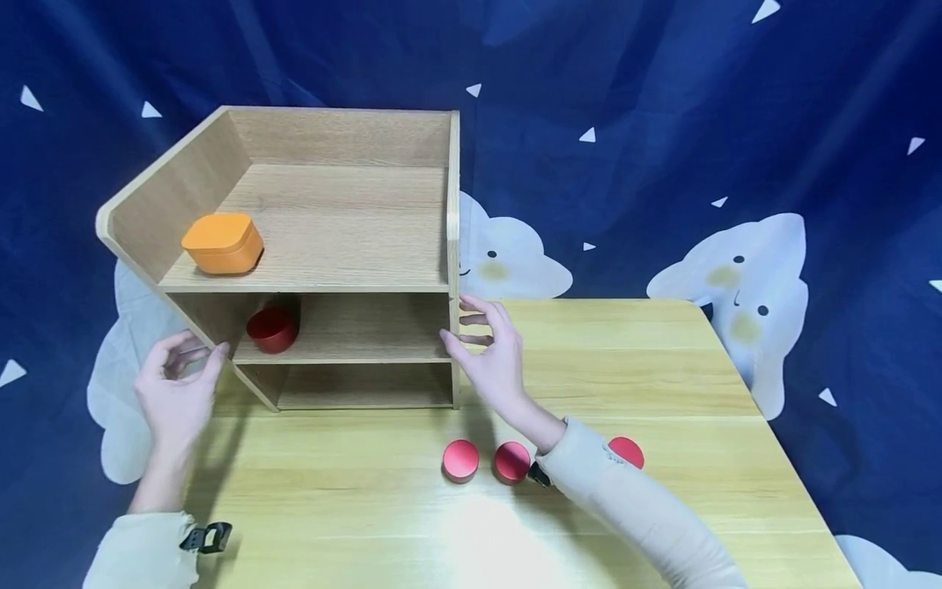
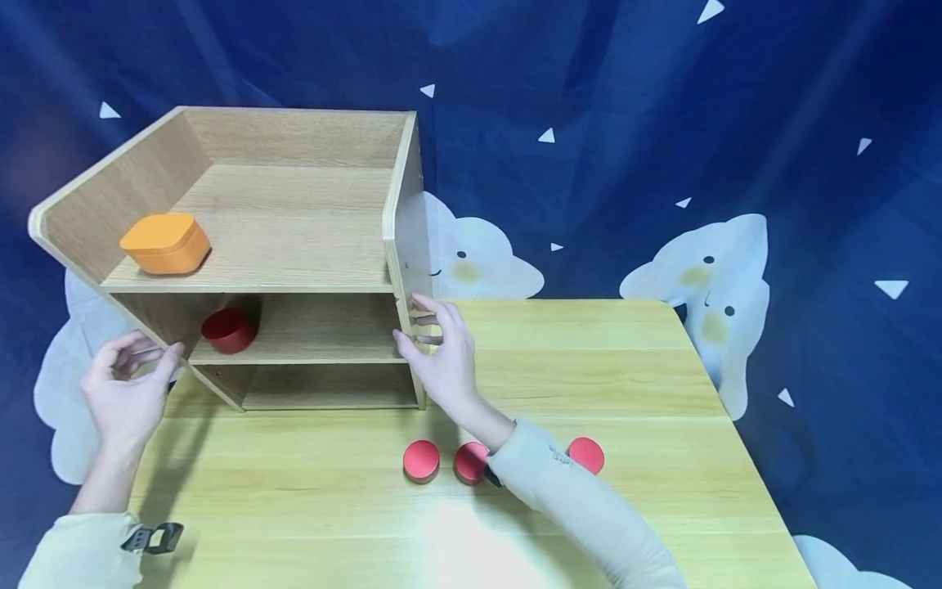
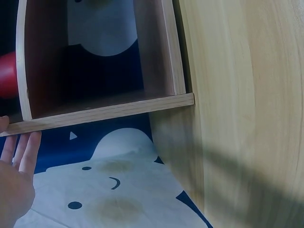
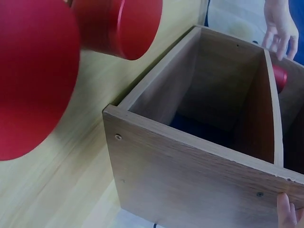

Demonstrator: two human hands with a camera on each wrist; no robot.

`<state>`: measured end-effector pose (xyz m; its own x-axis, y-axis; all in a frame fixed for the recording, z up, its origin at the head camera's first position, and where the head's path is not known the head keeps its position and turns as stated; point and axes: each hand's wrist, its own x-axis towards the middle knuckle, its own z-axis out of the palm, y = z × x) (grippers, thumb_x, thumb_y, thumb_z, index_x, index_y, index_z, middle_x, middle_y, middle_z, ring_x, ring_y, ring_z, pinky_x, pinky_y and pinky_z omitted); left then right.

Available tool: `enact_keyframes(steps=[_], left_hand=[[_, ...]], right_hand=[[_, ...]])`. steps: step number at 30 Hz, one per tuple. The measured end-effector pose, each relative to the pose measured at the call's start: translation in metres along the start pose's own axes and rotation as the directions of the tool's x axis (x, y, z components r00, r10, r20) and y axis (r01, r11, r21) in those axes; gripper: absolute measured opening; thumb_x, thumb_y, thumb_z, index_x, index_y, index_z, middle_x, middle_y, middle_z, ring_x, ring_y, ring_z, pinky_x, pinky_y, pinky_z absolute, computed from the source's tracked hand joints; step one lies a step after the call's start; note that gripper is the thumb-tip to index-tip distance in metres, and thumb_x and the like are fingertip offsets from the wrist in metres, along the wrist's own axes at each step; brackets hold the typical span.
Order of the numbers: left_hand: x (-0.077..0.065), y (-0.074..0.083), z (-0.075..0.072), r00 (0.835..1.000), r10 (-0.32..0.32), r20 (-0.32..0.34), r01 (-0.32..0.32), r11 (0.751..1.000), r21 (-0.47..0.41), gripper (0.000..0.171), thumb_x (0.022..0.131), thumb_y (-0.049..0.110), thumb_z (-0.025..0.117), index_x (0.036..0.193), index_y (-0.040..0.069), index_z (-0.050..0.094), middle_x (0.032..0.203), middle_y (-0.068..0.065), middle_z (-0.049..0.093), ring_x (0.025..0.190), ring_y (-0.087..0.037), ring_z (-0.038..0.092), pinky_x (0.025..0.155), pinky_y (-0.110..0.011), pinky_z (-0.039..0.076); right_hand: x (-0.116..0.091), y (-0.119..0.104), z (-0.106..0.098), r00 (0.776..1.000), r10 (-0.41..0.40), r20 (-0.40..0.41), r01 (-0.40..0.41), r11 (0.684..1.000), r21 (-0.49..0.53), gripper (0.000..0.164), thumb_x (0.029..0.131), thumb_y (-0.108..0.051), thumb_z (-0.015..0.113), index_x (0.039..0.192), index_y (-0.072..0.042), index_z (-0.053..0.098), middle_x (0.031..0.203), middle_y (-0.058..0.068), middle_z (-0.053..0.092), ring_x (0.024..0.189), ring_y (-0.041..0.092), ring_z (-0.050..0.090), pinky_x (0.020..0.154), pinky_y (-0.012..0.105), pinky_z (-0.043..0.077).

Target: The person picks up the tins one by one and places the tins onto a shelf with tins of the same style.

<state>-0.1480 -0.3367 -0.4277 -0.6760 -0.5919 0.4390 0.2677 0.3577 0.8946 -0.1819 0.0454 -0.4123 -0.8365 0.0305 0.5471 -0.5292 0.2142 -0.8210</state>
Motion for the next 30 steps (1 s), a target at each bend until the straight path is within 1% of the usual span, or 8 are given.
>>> enact_keyframes(steps=[5, 7, 9, 16, 18, 22, 24, 30], left_hand=[[0.002, 0.001, 0.001, 1.0, 0.026, 0.011, -0.025, 1.0, -0.005, 0.035, 0.084, -0.009, 0.079, 0.105, 0.018, 0.074, 0.089, 0.026, 0.071, 0.079, 0.009, 0.069, 0.068, -0.003, 0.059], [0.002, 0.0, 0.0, 0.999, 0.033, 0.016, -0.033, 0.999, -0.002, 0.036, 0.084, -0.009, 0.079, 0.104, 0.02, 0.073, 0.088, 0.026, 0.071, 0.079, 0.01, 0.069, 0.067, -0.003, 0.059], [0.0, 0.0, 0.0, 0.999, 0.031, 0.021, -0.031, 1.0, 0.0, 0.036, 0.084, -0.01, 0.078, 0.104, 0.019, 0.073, 0.089, 0.026, 0.071, 0.079, 0.01, 0.069, 0.067, -0.003, 0.059], [-0.006, 0.003, 0.004, 0.998, 0.045, 0.051, -0.044, 0.999, -0.003, 0.034, 0.084, -0.009, 0.079, 0.107, 0.016, 0.073, 0.091, 0.025, 0.07, 0.081, 0.01, 0.069, 0.065, -0.002, 0.058], [-0.007, 0.004, 0.005, 0.997, 0.048, 0.057, -0.048, 0.999, 0.003, 0.032, 0.085, -0.009, 0.079, 0.107, 0.013, 0.074, 0.091, 0.026, 0.07, 0.081, 0.01, 0.069, 0.064, -0.002, 0.057], [-0.01, 0.005, 0.006, 0.996, 0.052, 0.068, -0.053, 0.998, 0.015, 0.026, 0.084, -0.01, 0.08, 0.107, 0.003, 0.075, 0.087, 0.028, 0.071, 0.081, 0.011, 0.07, 0.063, -0.002, 0.057], [-0.012, 0.006, 0.006, 0.997, 0.047, 0.069, -0.047, 0.999, 0.009, 0.026, 0.083, -0.011, 0.08, 0.106, 0.001, 0.075, 0.084, 0.028, 0.071, 0.08, 0.011, 0.071, 0.061, -0.002, 0.056], [-0.018, 0.01, 0.01, 0.997, 0.023, 0.076, -0.024, 1.0, 0.015, 0.032, 0.082, -0.011, 0.081, 0.109, 0.005, 0.076, 0.088, 0.027, 0.071, 0.081, 0.012, 0.071, 0.06, -0.001, 0.054]], right_hand=[[-0.002, -0.001, 0.001, 1.0, -0.025, -0.018, 0.025, 0.999, -0.024, 0.052, 0.084, 0.001, 0.08, 0.134, -0.005, 0.067, 0.122, 0.018, 0.07, 0.1, 0.033, 0.074, 0.074, 0.027, 0.071], [-0.002, -0.002, 0.001, 0.999, -0.028, -0.022, 0.028, 0.999, -0.02, 0.052, 0.084, 0.002, 0.08, 0.134, -0.004, 0.067, 0.122, 0.019, 0.07, 0.1, 0.033, 0.074, 0.073, 0.027, 0.07], [-0.002, -0.002, 0.0, 0.999, -0.028, -0.024, 0.028, 1.0, -0.011, 0.053, 0.084, 0.003, 0.08, 0.134, -0.004, 0.067, 0.122, 0.019, 0.07, 0.1, 0.034, 0.074, 0.074, 0.027, 0.07], [-0.001, -0.002, -0.008, 0.999, 0.006, -0.041, -0.005, 1.0, 0.023, 0.052, 0.083, 0.007, 0.077, 0.133, -0.002, 0.068, 0.119, 0.02, 0.069, 0.1, 0.038, 0.073, 0.075, 0.029, 0.071], [-0.001, -0.002, -0.01, 0.999, 0.021, -0.044, -0.02, 0.999, 0.028, 0.052, 0.083, 0.008, 0.076, 0.133, -0.003, 0.068, 0.119, 0.02, 0.069, 0.1, 0.037, 0.072, 0.076, 0.029, 0.071], [-0.001, -0.001, -0.014, 0.998, 0.039, -0.051, -0.038, 0.999, 0.023, 0.053, 0.082, 0.007, 0.076, 0.133, -0.004, 0.069, 0.119, 0.018, 0.07, 0.1, 0.034, 0.072, 0.076, 0.028, 0.071], [-0.002, -0.001, -0.017, 0.998, 0.044, -0.054, -0.043, 0.999, 0.024, 0.052, 0.083, 0.007, 0.076, 0.133, -0.006, 0.069, 0.119, 0.017, 0.07, 0.099, 0.034, 0.072, 0.075, 0.028, 0.071], [-0.003, 0.0, -0.026, 0.997, 0.028, -0.067, -0.027, 1.0, 0.013, 0.052, 0.082, 0.008, 0.076, 0.132, -0.005, 0.07, 0.117, 0.018, 0.07, 0.098, 0.032, 0.072, 0.074, 0.03, 0.071]])
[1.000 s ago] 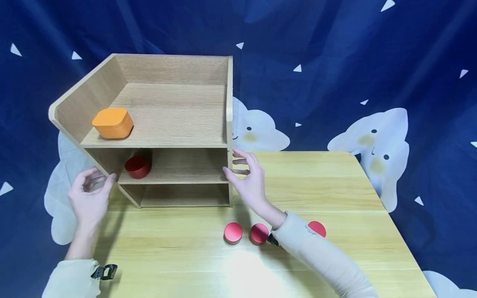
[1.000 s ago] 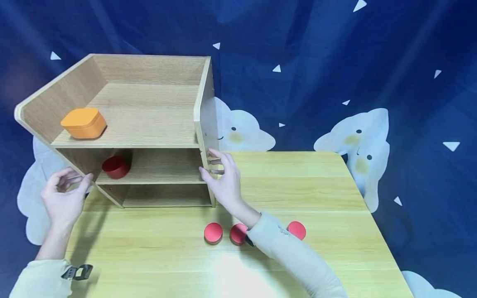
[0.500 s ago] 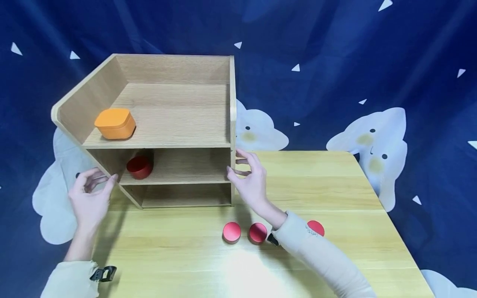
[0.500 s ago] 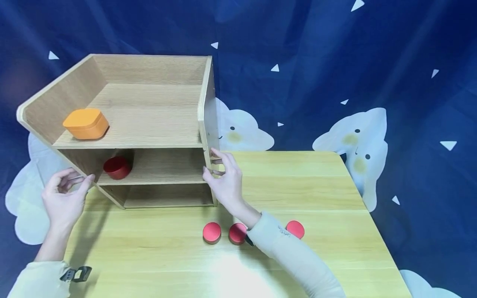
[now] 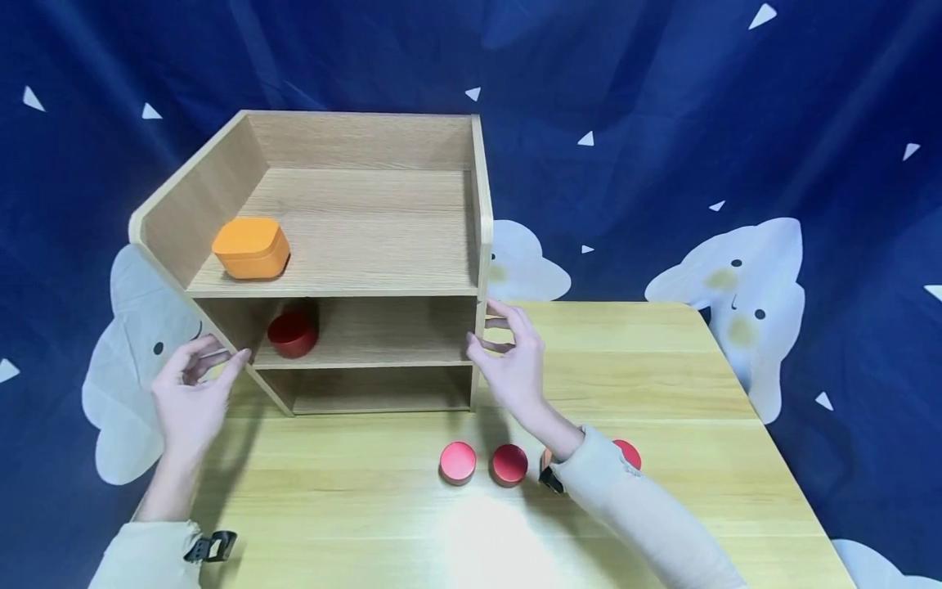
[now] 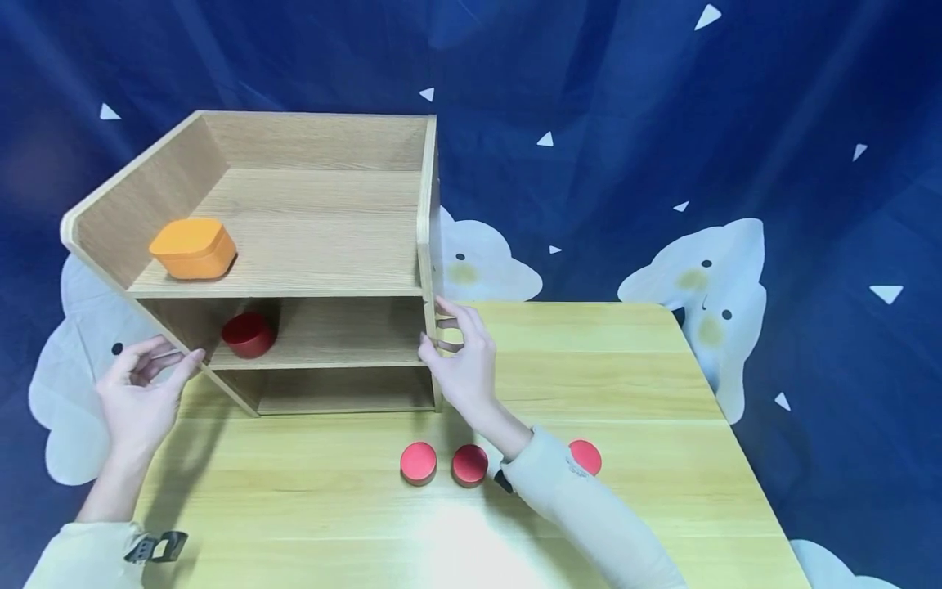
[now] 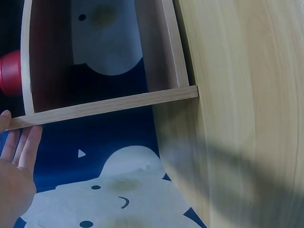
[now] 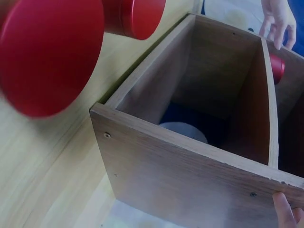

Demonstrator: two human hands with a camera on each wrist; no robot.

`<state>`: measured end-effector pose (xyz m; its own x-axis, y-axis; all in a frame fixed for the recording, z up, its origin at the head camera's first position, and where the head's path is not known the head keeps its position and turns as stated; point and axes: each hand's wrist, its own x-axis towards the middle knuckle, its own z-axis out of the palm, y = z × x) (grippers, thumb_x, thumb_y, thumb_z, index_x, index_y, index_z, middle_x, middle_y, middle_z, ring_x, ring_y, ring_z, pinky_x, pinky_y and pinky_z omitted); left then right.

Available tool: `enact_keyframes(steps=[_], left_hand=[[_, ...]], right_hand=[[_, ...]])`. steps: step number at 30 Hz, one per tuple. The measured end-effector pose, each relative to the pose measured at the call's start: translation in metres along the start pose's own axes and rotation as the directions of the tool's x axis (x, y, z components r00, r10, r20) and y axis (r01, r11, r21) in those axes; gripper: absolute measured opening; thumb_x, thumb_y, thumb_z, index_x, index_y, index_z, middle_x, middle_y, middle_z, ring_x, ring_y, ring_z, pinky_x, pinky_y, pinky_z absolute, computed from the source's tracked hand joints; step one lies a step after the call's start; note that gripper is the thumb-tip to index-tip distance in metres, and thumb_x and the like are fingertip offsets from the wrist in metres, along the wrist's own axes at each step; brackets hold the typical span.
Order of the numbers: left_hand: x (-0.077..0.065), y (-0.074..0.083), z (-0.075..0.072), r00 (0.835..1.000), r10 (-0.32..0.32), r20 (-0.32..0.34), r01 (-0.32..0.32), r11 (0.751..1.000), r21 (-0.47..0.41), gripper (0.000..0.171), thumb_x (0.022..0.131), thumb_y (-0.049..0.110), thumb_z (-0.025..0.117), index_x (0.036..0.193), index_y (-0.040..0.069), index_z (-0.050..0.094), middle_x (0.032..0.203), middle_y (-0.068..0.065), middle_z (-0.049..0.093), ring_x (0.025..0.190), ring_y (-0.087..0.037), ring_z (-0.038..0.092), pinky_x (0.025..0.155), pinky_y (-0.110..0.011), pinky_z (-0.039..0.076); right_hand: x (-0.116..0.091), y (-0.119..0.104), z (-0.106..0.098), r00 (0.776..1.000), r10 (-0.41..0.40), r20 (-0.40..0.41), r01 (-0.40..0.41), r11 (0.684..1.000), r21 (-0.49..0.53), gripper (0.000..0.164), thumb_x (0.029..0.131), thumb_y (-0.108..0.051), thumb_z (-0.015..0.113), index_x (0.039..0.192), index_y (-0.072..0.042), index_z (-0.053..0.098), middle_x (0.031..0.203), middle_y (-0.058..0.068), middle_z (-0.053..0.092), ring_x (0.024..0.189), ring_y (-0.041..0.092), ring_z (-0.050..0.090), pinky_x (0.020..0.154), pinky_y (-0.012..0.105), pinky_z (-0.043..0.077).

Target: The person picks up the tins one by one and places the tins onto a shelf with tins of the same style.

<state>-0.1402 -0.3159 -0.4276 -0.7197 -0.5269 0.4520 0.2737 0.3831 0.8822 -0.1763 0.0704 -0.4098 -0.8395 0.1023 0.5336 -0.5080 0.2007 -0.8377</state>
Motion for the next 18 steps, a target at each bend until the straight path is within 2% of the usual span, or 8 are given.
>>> enact_keyframes(steps=[5, 12, 18], left_hand=[[-0.005, 0.005, 0.006, 1.0, 0.015, 0.024, -0.014, 1.0, -0.011, 0.033, 0.082, -0.013, 0.081, 0.11, 0.004, 0.076, 0.094, 0.026, 0.071, 0.083, 0.012, 0.071, 0.062, -0.001, 0.056], [-0.012, 0.008, 0.015, 0.998, 0.027, 0.062, -0.024, 0.999, -0.04, 0.033, 0.082, -0.015, 0.08, 0.113, -0.006, 0.072, 0.097, 0.025, 0.072, 0.084, 0.012, 0.071, 0.063, -0.003, 0.058], [-0.017, 0.011, 0.022, 0.994, 0.041, 0.103, -0.037, 0.998, -0.044, 0.034, 0.083, -0.015, 0.079, 0.115, -0.007, 0.071, 0.098, 0.027, 0.073, 0.085, 0.011, 0.072, 0.062, -0.004, 0.059]], right_hand=[[-0.001, 0.003, -0.009, 1.0, -0.025, -0.014, 0.025, 1.0, -0.008, 0.05, 0.081, 0.009, 0.076, 0.129, -0.002, 0.07, 0.113, 0.019, 0.071, 0.097, 0.031, 0.073, 0.072, 0.028, 0.071], [-0.001, 0.005, -0.022, 0.998, -0.045, -0.037, 0.045, 0.999, -0.023, 0.048, 0.08, 0.011, 0.076, 0.127, 0.003, 0.069, 0.113, 0.023, 0.071, 0.095, 0.035, 0.073, 0.071, 0.024, 0.07], [0.001, 0.007, -0.033, 0.997, -0.059, -0.054, 0.056, 0.997, -0.046, 0.046, 0.079, 0.013, 0.076, 0.124, 0.005, 0.07, 0.109, 0.023, 0.071, 0.094, 0.036, 0.074, 0.068, 0.024, 0.07]])
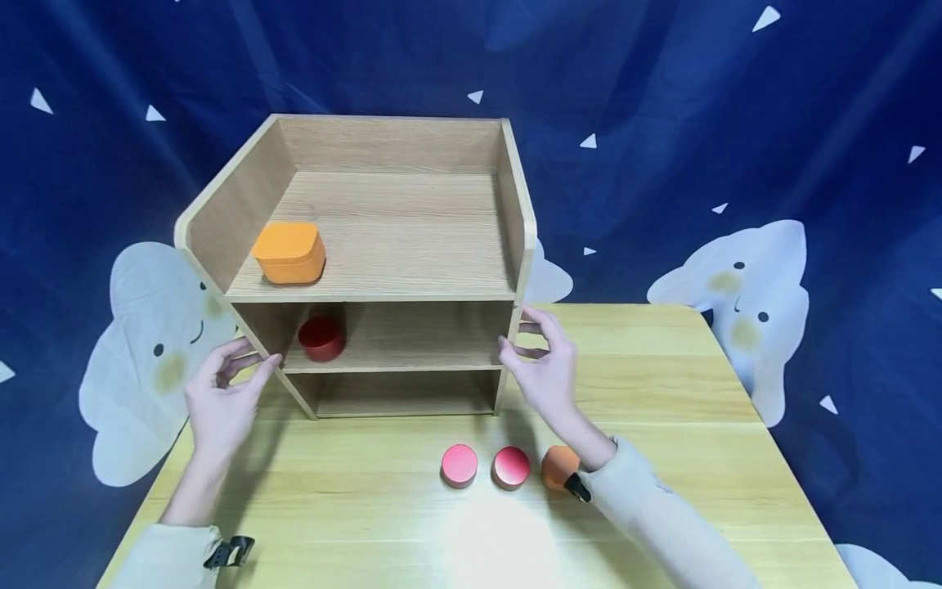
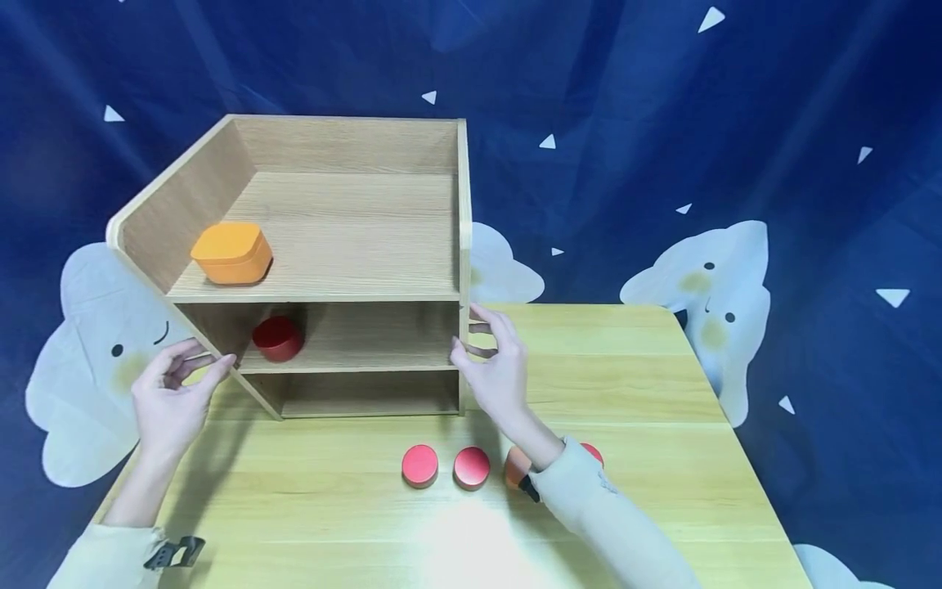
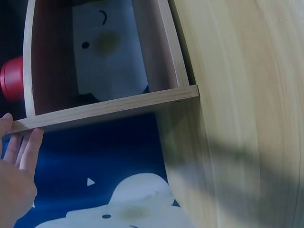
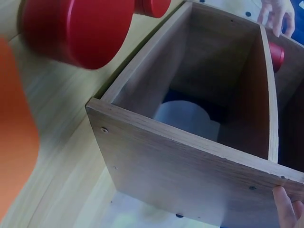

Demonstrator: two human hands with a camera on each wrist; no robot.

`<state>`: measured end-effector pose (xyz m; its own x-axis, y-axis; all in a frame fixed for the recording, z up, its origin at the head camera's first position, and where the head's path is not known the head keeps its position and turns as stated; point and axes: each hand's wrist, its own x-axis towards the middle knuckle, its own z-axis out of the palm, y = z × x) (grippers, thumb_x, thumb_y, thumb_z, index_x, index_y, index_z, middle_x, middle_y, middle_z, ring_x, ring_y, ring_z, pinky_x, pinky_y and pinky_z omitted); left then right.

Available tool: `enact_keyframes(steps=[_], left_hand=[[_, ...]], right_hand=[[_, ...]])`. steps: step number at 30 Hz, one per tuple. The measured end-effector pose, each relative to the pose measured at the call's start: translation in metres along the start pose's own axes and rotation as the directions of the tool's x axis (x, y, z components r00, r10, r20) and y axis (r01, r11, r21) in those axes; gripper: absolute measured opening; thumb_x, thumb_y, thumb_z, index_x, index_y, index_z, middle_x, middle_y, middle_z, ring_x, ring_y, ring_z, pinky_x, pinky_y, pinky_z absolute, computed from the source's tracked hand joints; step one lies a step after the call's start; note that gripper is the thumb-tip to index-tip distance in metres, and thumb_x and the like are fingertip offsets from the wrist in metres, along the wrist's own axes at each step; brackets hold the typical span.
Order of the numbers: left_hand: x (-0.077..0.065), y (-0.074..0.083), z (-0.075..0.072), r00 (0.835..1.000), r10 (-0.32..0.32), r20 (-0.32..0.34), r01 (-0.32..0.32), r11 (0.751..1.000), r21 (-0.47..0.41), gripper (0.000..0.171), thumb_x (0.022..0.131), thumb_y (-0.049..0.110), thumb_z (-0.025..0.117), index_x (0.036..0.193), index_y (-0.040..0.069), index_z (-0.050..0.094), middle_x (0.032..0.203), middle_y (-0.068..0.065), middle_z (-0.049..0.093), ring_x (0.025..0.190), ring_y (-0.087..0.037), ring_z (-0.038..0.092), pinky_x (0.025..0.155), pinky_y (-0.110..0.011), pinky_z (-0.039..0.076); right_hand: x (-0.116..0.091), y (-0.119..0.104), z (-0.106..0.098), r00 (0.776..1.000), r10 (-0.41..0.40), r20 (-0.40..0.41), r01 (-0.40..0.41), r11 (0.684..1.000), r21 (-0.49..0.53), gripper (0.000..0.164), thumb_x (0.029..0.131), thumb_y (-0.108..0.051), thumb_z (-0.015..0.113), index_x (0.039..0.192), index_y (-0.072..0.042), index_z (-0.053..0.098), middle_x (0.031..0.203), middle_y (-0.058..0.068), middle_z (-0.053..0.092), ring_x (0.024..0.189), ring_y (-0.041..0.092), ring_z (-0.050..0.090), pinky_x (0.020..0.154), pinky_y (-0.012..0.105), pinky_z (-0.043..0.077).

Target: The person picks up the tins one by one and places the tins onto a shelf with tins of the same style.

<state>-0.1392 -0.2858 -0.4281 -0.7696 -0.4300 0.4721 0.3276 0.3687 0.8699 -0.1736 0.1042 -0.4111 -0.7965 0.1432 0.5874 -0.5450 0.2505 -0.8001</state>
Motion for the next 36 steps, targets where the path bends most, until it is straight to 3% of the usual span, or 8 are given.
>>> enact_keyframes(steps=[4, 8, 16, 20, 27, 36], left_hand=[[-0.004, 0.006, 0.005, 1.0, 0.012, 0.012, -0.012, 1.0, -0.007, 0.033, 0.084, -0.015, 0.079, 0.115, -0.01, 0.07, 0.1, 0.027, 0.072, 0.085, 0.011, 0.072, 0.062, -0.004, 0.059], [-0.007, 0.012, 0.013, 1.0, 0.021, 0.022, -0.021, 1.0, -0.024, 0.03, 0.085, -0.015, 0.078, 0.113, -0.015, 0.067, 0.1, 0.026, 0.07, 0.085, 0.012, 0.071, 0.062, -0.004, 0.059], [-0.015, 0.017, 0.031, 0.997, 0.052, 0.06, -0.047, 0.996, -0.078, 0.03, 0.084, -0.017, 0.078, 0.112, -0.016, 0.067, 0.1, 0.025, 0.071, 0.086, 0.011, 0.072, 0.064, -0.007, 0.061], [-0.018, 0.018, 0.038, 0.996, 0.051, 0.074, -0.044, 0.994, -0.096, 0.03, 0.085, -0.016, 0.077, 0.113, -0.015, 0.068, 0.1, 0.024, 0.071, 0.086, 0.01, 0.072, 0.066, -0.008, 0.062], [-0.023, 0.021, 0.05, 0.993, 0.073, 0.089, -0.062, 0.991, -0.115, 0.03, 0.083, -0.017, 0.078, 0.111, -0.015, 0.068, 0.098, 0.023, 0.073, 0.085, 0.009, 0.072, 0.065, -0.008, 0.062], [-0.029, 0.023, 0.065, 0.99, 0.078, 0.119, -0.063, 0.99, -0.13, 0.032, 0.083, -0.015, 0.08, 0.113, -0.013, 0.068, 0.098, 0.021, 0.074, 0.086, 0.007, 0.072, 0.065, -0.009, 0.063]], right_hand=[[0.002, 0.0, -0.008, 1.0, 0.0, 0.007, 0.0, 1.0, -0.006, 0.046, 0.079, 0.012, 0.076, 0.124, 0.003, 0.071, 0.109, 0.027, 0.071, 0.095, 0.043, 0.074, 0.067, 0.025, 0.07], [0.004, 0.001, -0.016, 1.0, 0.007, 0.005, -0.007, 1.0, -0.018, 0.045, 0.079, 0.012, 0.076, 0.123, 0.004, 0.071, 0.112, 0.03, 0.07, 0.095, 0.04, 0.074, 0.067, 0.024, 0.069], [0.005, 0.007, -0.038, 1.0, 0.023, -0.015, -0.024, 0.999, -0.043, 0.046, 0.078, 0.015, 0.076, 0.123, 0.005, 0.071, 0.111, 0.025, 0.072, 0.094, 0.01, 0.073, 0.065, 0.016, 0.066], [0.005, 0.007, -0.048, 0.999, 0.024, -0.023, -0.026, 0.998, -0.061, 0.046, 0.078, 0.015, 0.076, 0.122, 0.005, 0.071, 0.11, 0.024, 0.072, 0.093, 0.004, 0.073, 0.064, 0.015, 0.066], [0.005, 0.01, -0.062, 0.999, 0.027, -0.046, -0.03, 0.998, -0.059, 0.045, 0.077, 0.016, 0.076, 0.121, 0.009, 0.07, 0.106, -0.008, 0.071, 0.091, 0.001, 0.073, 0.062, 0.012, 0.064], [0.006, 0.013, -0.079, 0.997, 0.024, -0.073, -0.029, 0.997, -0.065, 0.043, 0.078, 0.017, 0.075, 0.12, 0.008, 0.071, 0.103, -0.016, 0.07, 0.089, -0.007, 0.071, 0.062, 0.01, 0.063]])
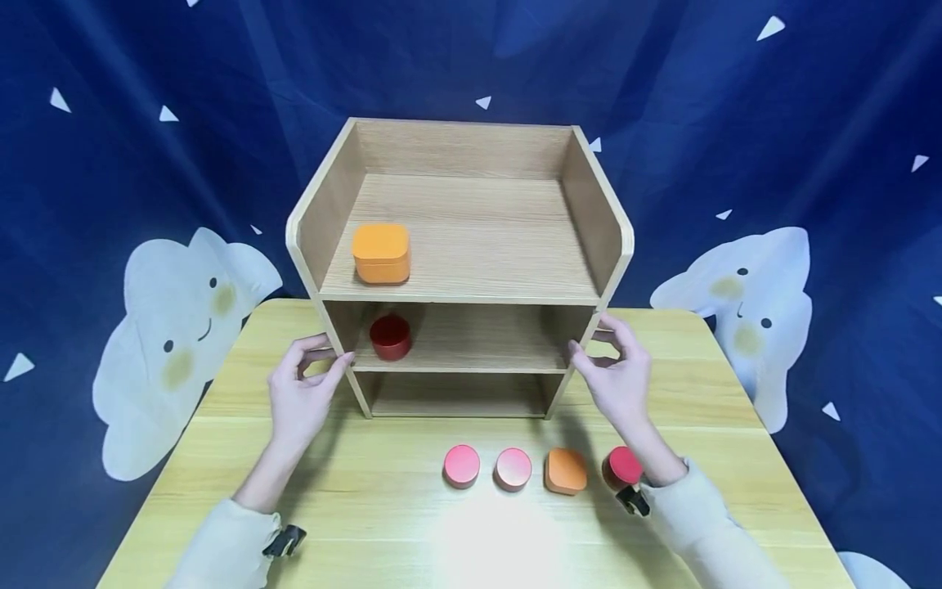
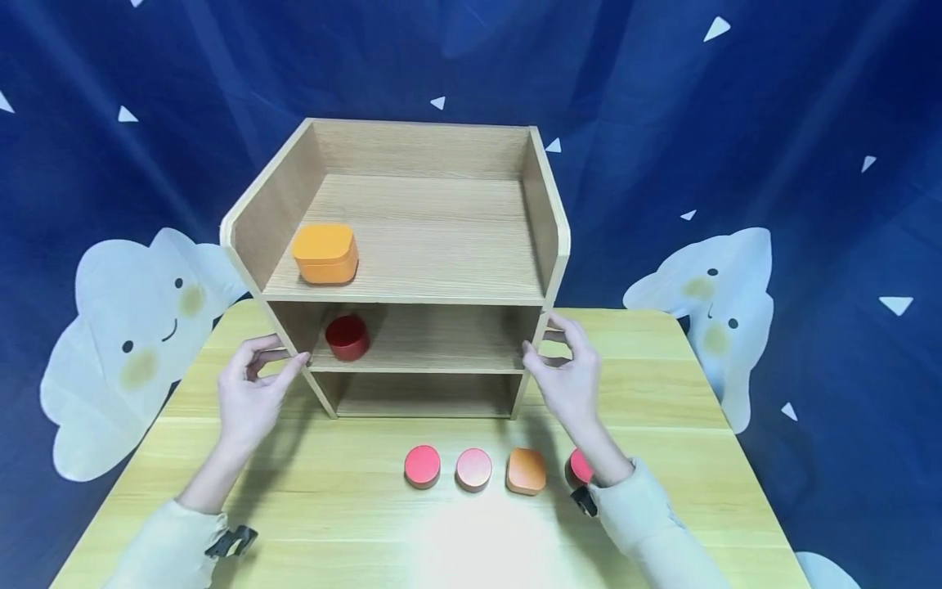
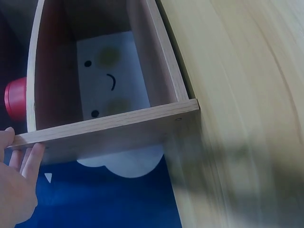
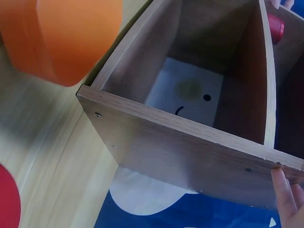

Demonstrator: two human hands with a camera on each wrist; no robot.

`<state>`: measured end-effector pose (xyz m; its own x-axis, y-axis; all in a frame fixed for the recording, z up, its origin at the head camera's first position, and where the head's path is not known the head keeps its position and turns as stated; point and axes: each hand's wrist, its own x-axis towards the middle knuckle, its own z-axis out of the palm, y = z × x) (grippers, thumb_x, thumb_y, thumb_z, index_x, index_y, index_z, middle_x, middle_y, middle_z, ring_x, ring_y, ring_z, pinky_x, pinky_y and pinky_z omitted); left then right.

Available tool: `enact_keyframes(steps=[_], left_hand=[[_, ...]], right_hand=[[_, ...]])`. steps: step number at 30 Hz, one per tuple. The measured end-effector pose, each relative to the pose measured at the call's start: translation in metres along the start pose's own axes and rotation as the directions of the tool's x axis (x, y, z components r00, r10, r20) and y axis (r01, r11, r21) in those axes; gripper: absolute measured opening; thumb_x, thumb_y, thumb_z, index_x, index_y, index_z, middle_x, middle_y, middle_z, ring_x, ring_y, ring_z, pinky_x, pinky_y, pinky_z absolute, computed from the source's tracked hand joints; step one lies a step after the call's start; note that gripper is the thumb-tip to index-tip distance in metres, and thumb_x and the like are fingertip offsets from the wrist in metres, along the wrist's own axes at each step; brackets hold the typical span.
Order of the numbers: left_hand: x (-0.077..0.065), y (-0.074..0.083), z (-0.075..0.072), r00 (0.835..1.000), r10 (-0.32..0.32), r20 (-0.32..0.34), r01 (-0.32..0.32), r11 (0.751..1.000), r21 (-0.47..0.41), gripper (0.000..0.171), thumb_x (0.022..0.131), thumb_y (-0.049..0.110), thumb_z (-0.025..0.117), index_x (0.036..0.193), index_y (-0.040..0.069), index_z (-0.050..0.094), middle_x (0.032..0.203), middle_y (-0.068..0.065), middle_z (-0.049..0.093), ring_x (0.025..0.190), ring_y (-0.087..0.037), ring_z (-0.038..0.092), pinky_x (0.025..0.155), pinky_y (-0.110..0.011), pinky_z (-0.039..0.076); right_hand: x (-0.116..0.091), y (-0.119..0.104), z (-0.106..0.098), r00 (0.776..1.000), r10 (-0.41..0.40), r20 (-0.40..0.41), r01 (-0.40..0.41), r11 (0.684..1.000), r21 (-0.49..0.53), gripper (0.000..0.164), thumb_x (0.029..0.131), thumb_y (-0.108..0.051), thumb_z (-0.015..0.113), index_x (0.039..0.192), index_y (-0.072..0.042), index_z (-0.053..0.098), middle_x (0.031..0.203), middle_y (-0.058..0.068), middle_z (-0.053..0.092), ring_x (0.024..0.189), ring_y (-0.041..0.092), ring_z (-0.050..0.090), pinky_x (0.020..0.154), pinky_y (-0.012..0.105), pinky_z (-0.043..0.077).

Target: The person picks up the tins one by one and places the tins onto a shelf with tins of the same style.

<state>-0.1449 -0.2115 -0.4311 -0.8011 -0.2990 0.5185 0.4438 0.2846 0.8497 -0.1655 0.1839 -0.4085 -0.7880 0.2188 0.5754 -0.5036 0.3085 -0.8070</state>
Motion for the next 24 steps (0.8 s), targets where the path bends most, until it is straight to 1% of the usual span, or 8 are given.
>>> enact_keyframes(steps=[4, 7, 9, 11, 14, 16, 19, 24], left_hand=[[-0.001, 0.001, 0.007, 1.0, 0.0, 0.01, 0.0, 1.0, -0.003, 0.032, 0.083, -0.014, 0.08, 0.112, -0.013, 0.067, 0.099, 0.02, 0.074, 0.087, 0.007, 0.072, 0.066, -0.009, 0.063], [-0.001, 0.002, 0.012, 1.0, -0.005, 0.013, 0.006, 1.0, -0.009, 0.03, 0.084, -0.013, 0.081, 0.111, -0.013, 0.068, 0.097, 0.016, 0.075, 0.086, 0.006, 0.072, 0.066, -0.01, 0.064], [-0.001, 0.003, 0.016, 1.0, -0.008, 0.014, 0.008, 1.0, -0.011, 0.03, 0.084, -0.012, 0.081, 0.11, -0.012, 0.068, 0.095, 0.008, 0.077, 0.086, 0.005, 0.072, 0.066, -0.011, 0.064], [-0.002, 0.003, 0.019, 1.0, -0.005, 0.018, 0.005, 1.0, -0.009, 0.029, 0.084, -0.012, 0.081, 0.11, -0.012, 0.068, 0.096, -0.004, 0.078, 0.086, 0.005, 0.072, 0.066, -0.011, 0.064], [-0.003, 0.004, 0.024, 1.0, 0.0, 0.029, 0.0, 1.0, -0.009, 0.029, 0.084, -0.011, 0.081, 0.11, -0.011, 0.069, 0.099, -0.021, 0.077, 0.087, 0.007, 0.071, 0.068, -0.011, 0.064], [-0.003, 0.004, 0.028, 0.999, 0.002, 0.036, -0.002, 1.0, -0.016, 0.029, 0.085, -0.01, 0.081, 0.111, -0.011, 0.068, 0.102, -0.028, 0.075, 0.088, 0.008, 0.071, 0.069, -0.011, 0.064], [-0.003, 0.003, 0.033, 0.999, 0.006, 0.045, -0.004, 1.0, -0.026, 0.029, 0.086, -0.009, 0.081, 0.112, -0.011, 0.068, 0.104, -0.032, 0.073, 0.088, 0.009, 0.07, 0.071, -0.011, 0.064], [-0.003, 0.002, 0.041, 0.998, 0.01, 0.057, -0.008, 1.0, -0.027, 0.03, 0.086, -0.008, 0.081, 0.113, -0.012, 0.068, 0.105, -0.033, 0.074, 0.09, 0.009, 0.07, 0.072, -0.011, 0.064]], right_hand=[[0.001, 0.001, -0.007, 1.0, -0.003, -0.01, 0.002, 1.0, -0.007, 0.042, 0.078, 0.017, 0.075, 0.119, 0.01, 0.07, 0.102, -0.015, 0.071, 0.088, -0.007, 0.071, 0.062, 0.01, 0.063], [0.002, 0.001, -0.012, 1.0, -0.005, -0.016, 0.004, 1.0, -0.017, 0.042, 0.079, 0.017, 0.076, 0.119, 0.01, 0.07, 0.102, -0.02, 0.071, 0.088, -0.009, 0.07, 0.062, 0.008, 0.062], [0.002, 0.001, -0.016, 1.0, -0.004, -0.021, 0.004, 1.0, -0.024, 0.042, 0.079, 0.017, 0.076, 0.12, 0.011, 0.069, 0.101, -0.022, 0.07, 0.088, -0.01, 0.069, 0.063, 0.007, 0.061], [0.002, 0.003, -0.019, 1.0, -0.004, -0.029, 0.003, 1.0, -0.031, 0.042, 0.079, 0.017, 0.076, 0.12, 0.011, 0.069, 0.101, -0.023, 0.07, 0.088, -0.011, 0.069, 0.063, 0.006, 0.061], [0.003, 0.004, -0.024, 0.999, -0.001, -0.036, 0.0, 0.999, -0.034, 0.042, 0.079, 0.017, 0.076, 0.12, 0.011, 0.069, 0.1, -0.023, 0.071, 0.087, -0.011, 0.069, 0.063, 0.006, 0.06], [0.004, 0.005, -0.027, 0.999, -0.002, -0.038, 0.001, 0.999, -0.033, 0.042, 0.079, 0.017, 0.076, 0.12, 0.011, 0.069, 0.099, -0.023, 0.07, 0.087, -0.011, 0.069, 0.063, 0.006, 0.061], [0.006, 0.007, -0.032, 0.999, -0.003, -0.04, 0.002, 0.999, -0.033, 0.041, 0.079, 0.017, 0.076, 0.119, 0.011, 0.069, 0.1, -0.024, 0.07, 0.087, -0.01, 0.069, 0.063, 0.006, 0.06], [0.009, 0.009, -0.038, 0.999, -0.006, -0.046, 0.004, 0.999, -0.047, 0.041, 0.079, 0.016, 0.077, 0.119, 0.011, 0.069, 0.1, -0.024, 0.07, 0.086, -0.01, 0.068, 0.063, 0.005, 0.059]])
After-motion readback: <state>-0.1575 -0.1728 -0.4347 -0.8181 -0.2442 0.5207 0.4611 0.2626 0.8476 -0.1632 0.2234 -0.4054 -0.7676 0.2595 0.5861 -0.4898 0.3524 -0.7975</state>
